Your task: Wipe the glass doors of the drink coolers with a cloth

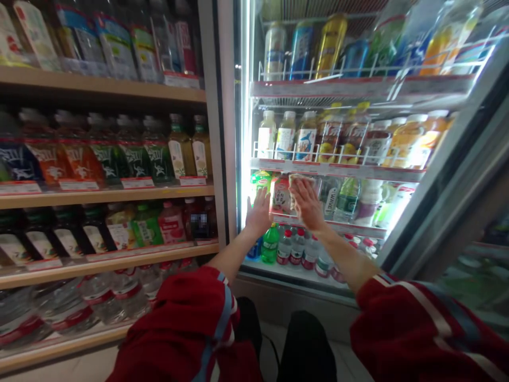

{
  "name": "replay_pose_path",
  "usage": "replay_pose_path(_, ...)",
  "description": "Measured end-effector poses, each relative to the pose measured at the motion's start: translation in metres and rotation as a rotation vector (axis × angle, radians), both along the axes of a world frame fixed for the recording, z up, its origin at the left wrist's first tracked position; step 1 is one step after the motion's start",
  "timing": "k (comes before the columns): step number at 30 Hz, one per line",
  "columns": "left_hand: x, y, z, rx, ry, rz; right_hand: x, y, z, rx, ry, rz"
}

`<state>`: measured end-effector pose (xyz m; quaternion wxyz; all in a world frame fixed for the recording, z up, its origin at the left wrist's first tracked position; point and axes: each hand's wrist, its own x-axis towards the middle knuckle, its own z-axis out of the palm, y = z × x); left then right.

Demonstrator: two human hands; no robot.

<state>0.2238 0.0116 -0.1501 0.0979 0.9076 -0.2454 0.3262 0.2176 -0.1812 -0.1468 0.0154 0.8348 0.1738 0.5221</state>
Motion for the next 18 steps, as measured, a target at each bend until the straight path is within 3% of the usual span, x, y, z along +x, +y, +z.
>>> replay_pose_path(4,0.004,0.016,-0.009,-0.118,0.046,0.082,0.002,0.007,0.001,-0.056,0.088,0.055)
replay_pose_path(11,0.009,0.029,-0.01,-0.074,0.075,0.053,0.014,0.014,0.034,-0.012,0.043,0.044)
replay_pose_path(13,0.008,0.031,-0.011,-0.067,0.071,0.049,0.016,0.026,0.03,-0.05,0.064,0.05)
replay_pose_path(18,0.005,0.035,-0.017,-0.021,0.066,0.036,0.017,0.049,-0.008,-0.189,0.14,0.078)
